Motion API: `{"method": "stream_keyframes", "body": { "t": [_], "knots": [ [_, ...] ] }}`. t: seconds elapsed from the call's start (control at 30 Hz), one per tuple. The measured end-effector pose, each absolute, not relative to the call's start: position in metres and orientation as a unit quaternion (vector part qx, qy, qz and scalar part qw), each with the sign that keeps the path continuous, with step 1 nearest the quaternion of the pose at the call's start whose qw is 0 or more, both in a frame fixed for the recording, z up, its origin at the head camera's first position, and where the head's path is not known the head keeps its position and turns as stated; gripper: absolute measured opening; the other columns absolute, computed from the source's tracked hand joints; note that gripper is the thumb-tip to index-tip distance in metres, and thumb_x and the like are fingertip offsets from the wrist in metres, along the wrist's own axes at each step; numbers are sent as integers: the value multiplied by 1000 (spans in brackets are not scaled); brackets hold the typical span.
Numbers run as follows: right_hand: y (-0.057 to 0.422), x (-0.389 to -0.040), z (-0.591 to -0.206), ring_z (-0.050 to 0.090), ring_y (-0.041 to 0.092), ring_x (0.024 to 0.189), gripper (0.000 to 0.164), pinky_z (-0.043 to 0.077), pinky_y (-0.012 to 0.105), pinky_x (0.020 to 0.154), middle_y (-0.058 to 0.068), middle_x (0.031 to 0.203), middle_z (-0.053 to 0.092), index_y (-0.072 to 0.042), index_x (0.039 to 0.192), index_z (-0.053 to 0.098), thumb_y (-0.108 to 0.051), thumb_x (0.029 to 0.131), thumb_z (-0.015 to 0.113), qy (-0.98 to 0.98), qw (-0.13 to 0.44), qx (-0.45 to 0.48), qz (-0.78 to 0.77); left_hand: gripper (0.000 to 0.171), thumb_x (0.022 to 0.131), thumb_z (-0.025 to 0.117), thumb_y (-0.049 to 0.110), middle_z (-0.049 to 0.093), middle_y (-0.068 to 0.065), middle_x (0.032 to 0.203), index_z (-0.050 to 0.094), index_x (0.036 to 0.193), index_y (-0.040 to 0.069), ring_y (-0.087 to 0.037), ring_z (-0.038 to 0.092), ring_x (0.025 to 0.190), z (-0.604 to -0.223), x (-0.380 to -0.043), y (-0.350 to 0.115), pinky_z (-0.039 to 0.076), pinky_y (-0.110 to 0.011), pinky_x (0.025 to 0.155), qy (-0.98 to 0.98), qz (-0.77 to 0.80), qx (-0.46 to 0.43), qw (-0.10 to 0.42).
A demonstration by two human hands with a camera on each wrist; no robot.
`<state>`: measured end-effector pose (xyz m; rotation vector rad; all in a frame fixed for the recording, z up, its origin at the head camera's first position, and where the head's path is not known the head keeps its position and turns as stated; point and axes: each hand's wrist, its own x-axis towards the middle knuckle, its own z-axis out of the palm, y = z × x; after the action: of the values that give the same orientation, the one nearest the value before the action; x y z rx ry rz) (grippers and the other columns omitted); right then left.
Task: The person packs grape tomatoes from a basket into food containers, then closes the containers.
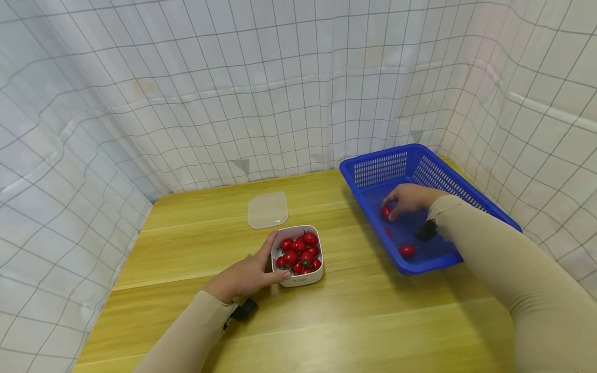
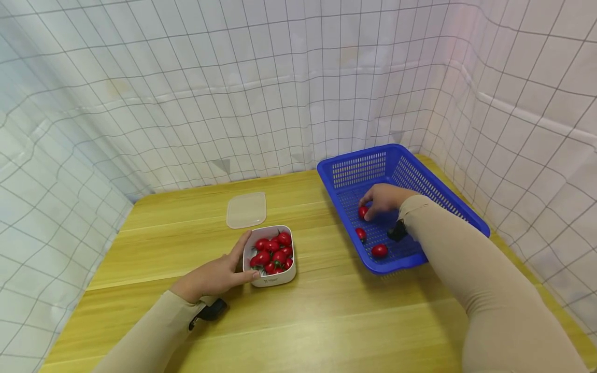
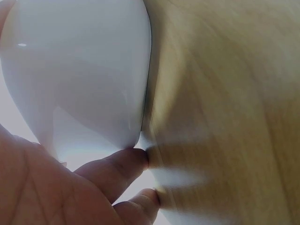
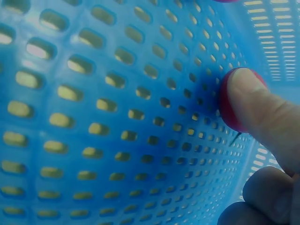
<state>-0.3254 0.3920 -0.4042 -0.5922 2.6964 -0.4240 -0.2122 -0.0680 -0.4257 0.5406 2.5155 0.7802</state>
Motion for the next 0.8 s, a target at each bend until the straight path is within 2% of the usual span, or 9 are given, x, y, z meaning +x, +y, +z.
{"method": "stream_keyframes", "body": {
  "t": [0.33, 0.57, 0.8],
  "knots": [
    [387, -324, -404, 59, 46, 134, 51, 46, 62, 113, 25, 138, 67, -3, 134, 72, -28, 90, 82, 951, 188, -183, -166, 113, 96, 67, 63, 23, -16, 175, -8, 171, 24, -49, 31, 156, -425, -212, -69, 9, -67, 130, 914, 281, 190, 224],
    [389, -324, -406, 56, 49, 137, 51, 44, 63, 115, 26, 139, 66, -2, 135, 71, -26, 91, 81, 950, 190, -186, -162, 113, 95, 68, 63, 24, -15, 174, -7, 171, 25, -50, 31, 156, -427, -213, -69, 10, -67, 130, 914, 283, 186, 225],
    [388, -325, -407, 60, 48, 132, 48, 47, 62, 111, 25, 135, 69, -1, 132, 72, -25, 92, 81, 949, 189, -205, -144, 113, 96, 67, 63, 23, -15, 175, -8, 171, 23, -46, 32, 156, -427, -213, -69, 7, -66, 130, 913, 282, 193, 223]
  ]
}}
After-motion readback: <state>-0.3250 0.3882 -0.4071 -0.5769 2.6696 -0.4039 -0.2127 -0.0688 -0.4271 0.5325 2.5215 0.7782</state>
